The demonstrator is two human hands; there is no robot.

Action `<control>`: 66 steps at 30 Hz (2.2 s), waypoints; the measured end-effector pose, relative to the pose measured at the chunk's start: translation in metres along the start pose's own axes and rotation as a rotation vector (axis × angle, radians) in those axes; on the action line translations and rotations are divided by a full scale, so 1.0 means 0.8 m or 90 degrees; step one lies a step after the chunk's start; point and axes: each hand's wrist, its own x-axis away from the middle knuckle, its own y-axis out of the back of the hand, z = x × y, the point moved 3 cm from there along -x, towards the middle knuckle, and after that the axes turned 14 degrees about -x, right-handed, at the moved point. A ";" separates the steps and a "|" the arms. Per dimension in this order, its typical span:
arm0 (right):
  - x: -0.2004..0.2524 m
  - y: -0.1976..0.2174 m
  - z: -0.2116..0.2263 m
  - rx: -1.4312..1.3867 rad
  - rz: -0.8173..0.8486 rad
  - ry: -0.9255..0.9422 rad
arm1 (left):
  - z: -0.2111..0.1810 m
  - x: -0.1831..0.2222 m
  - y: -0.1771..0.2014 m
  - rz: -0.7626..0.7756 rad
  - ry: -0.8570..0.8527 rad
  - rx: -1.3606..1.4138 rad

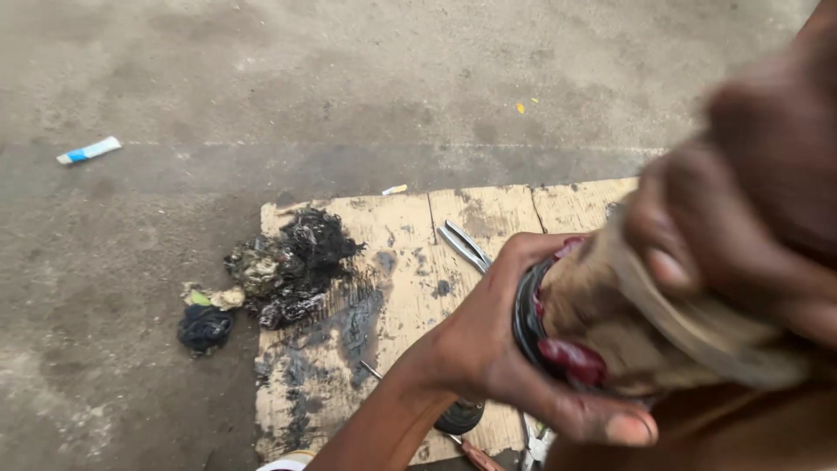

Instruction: Applying red grease to a CV joint and assembling the axle boot.

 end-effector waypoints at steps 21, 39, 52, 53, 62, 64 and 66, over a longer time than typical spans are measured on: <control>0.093 -0.027 0.033 0.033 -0.006 0.162 | 0.029 -0.039 -0.059 0.208 0.041 0.054; 0.201 0.064 -0.035 0.224 -0.024 0.010 | 0.012 -0.042 -0.052 0.322 0.182 -0.043; 0.239 0.071 -0.084 -0.179 -0.047 0.118 | 0.037 -0.056 -0.032 0.298 0.186 -0.029; 0.243 0.079 -0.092 -0.175 -0.035 0.112 | 0.039 -0.055 -0.027 0.300 0.181 -0.027; 0.249 0.071 -0.166 0.094 -0.001 -0.295 | 0.038 -0.080 0.006 0.210 0.128 -0.130; 0.246 0.034 -0.214 0.354 0.046 -0.488 | 0.048 -0.064 0.055 0.202 0.151 -0.166; 0.236 -0.038 -0.254 0.255 0.302 -0.480 | 0.074 -0.058 0.107 0.210 0.168 -0.194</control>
